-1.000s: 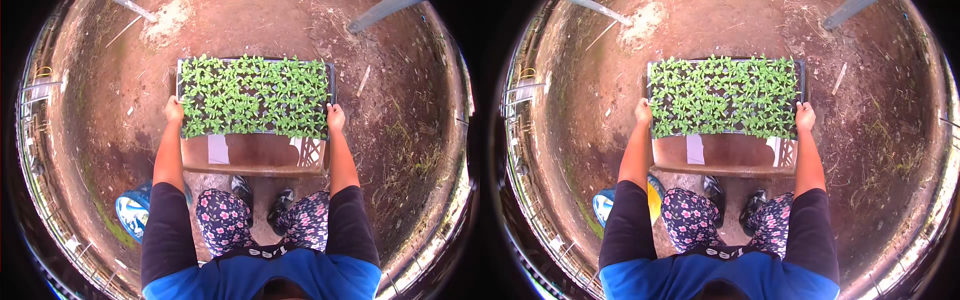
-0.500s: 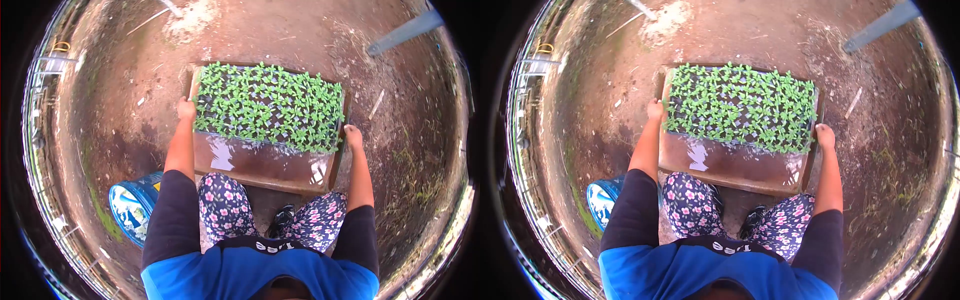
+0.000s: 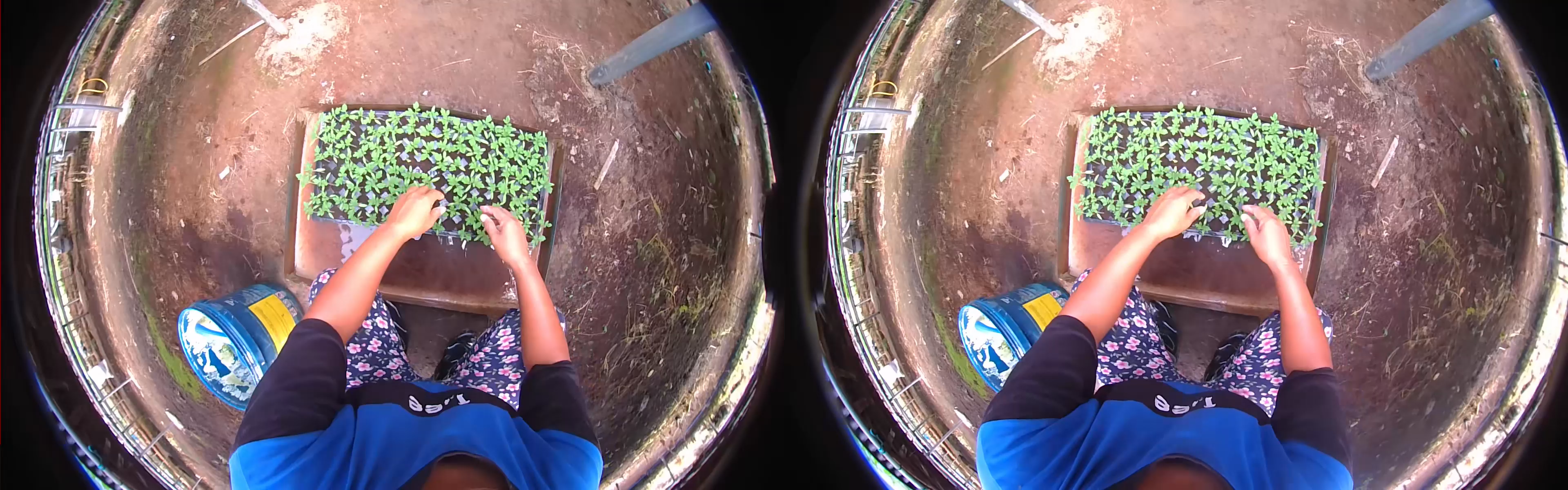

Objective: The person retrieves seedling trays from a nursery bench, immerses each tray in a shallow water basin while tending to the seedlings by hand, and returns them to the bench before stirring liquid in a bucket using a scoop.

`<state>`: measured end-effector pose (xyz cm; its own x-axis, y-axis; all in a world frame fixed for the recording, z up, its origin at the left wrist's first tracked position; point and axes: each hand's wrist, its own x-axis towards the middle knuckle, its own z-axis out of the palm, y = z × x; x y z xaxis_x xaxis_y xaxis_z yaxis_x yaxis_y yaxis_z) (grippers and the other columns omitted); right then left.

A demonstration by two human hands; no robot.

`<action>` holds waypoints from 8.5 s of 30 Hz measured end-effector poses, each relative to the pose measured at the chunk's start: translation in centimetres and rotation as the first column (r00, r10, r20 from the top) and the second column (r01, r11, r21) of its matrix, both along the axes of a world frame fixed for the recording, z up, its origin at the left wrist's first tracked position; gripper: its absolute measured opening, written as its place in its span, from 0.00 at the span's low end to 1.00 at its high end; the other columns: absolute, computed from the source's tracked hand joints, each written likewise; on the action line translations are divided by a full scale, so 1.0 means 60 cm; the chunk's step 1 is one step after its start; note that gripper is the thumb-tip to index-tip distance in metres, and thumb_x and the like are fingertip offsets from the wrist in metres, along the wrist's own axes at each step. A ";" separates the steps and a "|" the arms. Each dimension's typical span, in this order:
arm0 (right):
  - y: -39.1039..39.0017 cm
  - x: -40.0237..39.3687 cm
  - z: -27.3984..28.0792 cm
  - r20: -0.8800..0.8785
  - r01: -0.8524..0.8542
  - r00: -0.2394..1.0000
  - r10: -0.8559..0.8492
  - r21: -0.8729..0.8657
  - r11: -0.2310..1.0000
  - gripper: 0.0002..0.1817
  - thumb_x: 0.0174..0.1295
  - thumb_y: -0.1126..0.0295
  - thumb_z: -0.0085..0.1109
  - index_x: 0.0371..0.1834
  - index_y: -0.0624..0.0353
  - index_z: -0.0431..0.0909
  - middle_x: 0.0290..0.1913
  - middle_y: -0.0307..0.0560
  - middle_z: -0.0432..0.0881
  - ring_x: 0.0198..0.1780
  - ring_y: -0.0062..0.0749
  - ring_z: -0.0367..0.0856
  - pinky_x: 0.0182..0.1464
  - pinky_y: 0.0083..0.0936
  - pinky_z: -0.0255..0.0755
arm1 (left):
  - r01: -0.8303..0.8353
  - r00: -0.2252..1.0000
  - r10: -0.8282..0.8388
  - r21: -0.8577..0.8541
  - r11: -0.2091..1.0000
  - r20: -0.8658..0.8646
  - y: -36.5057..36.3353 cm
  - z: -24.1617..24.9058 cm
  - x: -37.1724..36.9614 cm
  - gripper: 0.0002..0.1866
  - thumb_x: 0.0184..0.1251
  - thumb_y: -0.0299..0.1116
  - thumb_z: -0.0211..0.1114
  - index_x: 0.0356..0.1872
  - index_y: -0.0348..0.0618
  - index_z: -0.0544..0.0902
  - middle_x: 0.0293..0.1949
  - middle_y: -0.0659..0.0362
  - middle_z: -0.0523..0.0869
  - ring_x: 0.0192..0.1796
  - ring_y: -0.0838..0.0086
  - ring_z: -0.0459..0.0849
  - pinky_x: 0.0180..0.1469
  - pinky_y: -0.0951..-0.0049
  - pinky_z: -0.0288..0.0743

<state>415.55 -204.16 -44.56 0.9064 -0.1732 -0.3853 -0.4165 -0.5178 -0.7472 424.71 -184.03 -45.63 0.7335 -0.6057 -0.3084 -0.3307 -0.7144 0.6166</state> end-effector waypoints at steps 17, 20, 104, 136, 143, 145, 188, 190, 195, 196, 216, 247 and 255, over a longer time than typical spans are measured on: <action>-0.007 -0.019 0.016 0.054 -0.065 0.996 0.077 -0.200 0.978 0.13 0.57 0.65 0.52 0.43 0.56 0.76 0.44 0.50 0.77 0.42 0.44 0.77 0.46 0.32 0.70 | 0.073 0.931 -0.223 0.452 0.889 0.289 0.038 -0.118 0.161 0.16 0.54 0.28 0.54 0.41 0.61 0.82 0.43 0.59 0.73 0.52 0.68 0.68 0.52 0.67 0.61; -0.013 -0.030 0.011 0.052 -0.065 0.996 0.076 -0.196 0.978 0.13 0.57 0.65 0.52 0.44 0.56 0.76 0.44 0.49 0.78 0.43 0.44 0.77 0.46 0.33 0.70 | 0.137 0.892 -0.342 0.547 0.826 0.294 0.030 -0.126 0.162 0.12 0.56 0.34 0.54 0.39 0.61 0.82 0.43 0.62 0.70 0.51 0.70 0.66 0.48 0.67 0.61; -0.095 0.001 -0.050 0.277 0.277 0.933 -0.230 -0.143 0.950 0.15 0.58 0.60 0.52 0.44 0.55 0.77 0.42 0.48 0.79 0.44 0.34 0.78 0.49 0.26 0.68 | -0.149 0.960 0.140 -0.019 0.989 -0.242 0.054 0.025 0.052 0.20 0.57 0.43 0.61 0.46 0.43 0.77 0.41 0.55 0.80 0.44 0.71 0.77 0.45 0.72 0.71; -0.154 0.116 -0.035 0.056 0.274 0.951 -0.305 0.309 0.911 0.15 0.54 0.71 0.54 0.45 0.66 0.73 0.39 0.40 0.75 0.39 0.22 0.70 0.45 0.21 0.64 | -0.425 0.881 0.468 -0.320 0.847 0.067 0.225 -0.009 0.171 0.09 0.41 0.33 0.57 0.12 0.43 0.69 0.13 0.52 0.68 0.18 0.65 0.65 0.21 0.65 0.61; -0.253 0.144 0.467 -0.028 0.327 0.933 -0.359 0.482 0.813 0.04 0.51 0.74 0.54 0.23 0.55 0.69 0.26 0.33 0.68 0.30 0.21 0.67 0.35 0.22 0.63 | -0.804 0.595 0.724 -0.253 0.538 -0.349 0.287 0.432 0.183 0.08 0.48 0.34 0.63 0.21 0.43 0.74 0.18 0.61 0.72 0.25 0.77 0.69 0.27 0.71 0.64; -0.194 0.118 0.667 0.135 0.236 0.910 -0.393 0.609 0.757 0.04 0.49 0.75 0.53 0.22 0.56 0.69 0.25 0.35 0.68 0.31 0.22 0.68 0.34 0.22 0.64 | -0.806 0.584 0.713 -0.383 0.451 -0.389 0.383 0.578 0.140 0.10 0.47 0.34 0.64 0.20 0.43 0.73 0.17 0.64 0.69 0.24 0.80 0.65 0.25 0.73 0.61; 0.941 -1.318 1.026 0.447 -0.686 -0.475 0.758 0.351 -0.637 0.06 0.51 0.74 0.58 0.24 0.65 0.71 0.40 0.40 0.73 0.28 0.15 0.68 0.32 0.15 0.63 | 0.333 -0.848 -0.511 -0.604 -0.724 0.145 0.115 1.015 -1.807 0.14 0.56 0.28 0.60 0.20 0.35 0.64 0.42 0.49 0.72 0.42 0.62 0.71 0.46 0.70 0.64; 0.968 -1.430 1.026 0.577 -0.620 -0.501 0.645 0.281 -0.733 0.09 0.50 0.73 0.58 0.20 0.63 0.68 0.32 0.43 0.72 0.35 0.24 0.72 0.36 0.20 0.64 | 0.395 -0.786 -0.604 -0.643 -0.656 0.133 0.109 1.018 -1.870 0.14 0.56 0.28 0.59 0.19 0.36 0.63 0.42 0.50 0.72 0.42 0.64 0.71 0.45 0.70 0.64; 1.051 -1.695 1.036 0.723 -0.464 -0.540 0.431 0.171 -0.869 0.15 0.48 0.72 0.59 0.16 0.62 0.61 0.36 0.54 0.75 0.45 0.40 0.75 0.41 0.26 0.66 | 0.463 -0.670 -0.740 -0.747 -0.477 0.058 0.124 0.965 -2.061 0.14 0.57 0.27 0.59 0.19 0.37 0.62 0.43 0.52 0.72 0.39 0.71 0.69 0.42 0.73 0.63; 1.074 -1.750 1.031 0.732 -0.407 -0.555 0.395 0.176 -0.896 0.15 0.48 0.73 0.59 0.16 0.62 0.61 0.38 0.55 0.76 0.45 0.39 0.76 0.40 0.26 0.66 | 0.493 -0.667 -0.743 -0.779 -0.388 -0.051 0.145 0.976 -2.092 0.13 0.58 0.27 0.58 0.20 0.36 0.64 0.43 0.57 0.72 0.34 0.77 0.67 0.38 0.77 0.62; 1.476 -2.735 1.191 0.680 -0.242 -0.668 0.301 0.184 -0.953 0.16 0.48 0.73 0.60 0.16 0.62 0.60 0.37 0.54 0.75 0.46 0.38 0.74 0.43 0.25 0.65 | 0.555 -0.542 -0.840 -0.739 -0.383 0.029 0.549 1.167 -2.937 0.14 0.56 0.25 0.60 0.19 0.38 0.62 0.44 0.55 0.71 0.36 0.76 0.67 0.38 0.78 0.62; 2.102 -4.301 1.194 0.718 -0.130 -0.657 0.230 0.192 -0.973 0.16 0.47 0.73 0.60 0.15 0.63 0.60 0.38 0.57 0.77 0.47 0.37 0.75 0.43 0.25 0.67 | 0.573 -0.398 -0.895 -0.816 -0.073 -0.200 1.150 1.155 -4.446 0.06 0.60 0.26 0.58 0.30 0.35 0.71 0.34 0.66 0.65 0.29 0.85 0.61 0.34 0.84 0.58; 2.329 -4.672 1.219 0.794 -0.292 -0.535 0.289 0.148 -0.945 0.17 0.47 0.76 0.59 0.14 0.61 0.58 0.22 0.46 0.68 0.46 0.36 0.75 0.39 0.25 0.65 | 0.551 -0.548 -0.809 -0.819 -0.159 -0.211 1.360 1.169 -4.912 0.11 0.60 0.27 0.59 0.22 0.39 0.67 0.41 0.62 0.70 0.31 0.84 0.62 0.35 0.83 0.58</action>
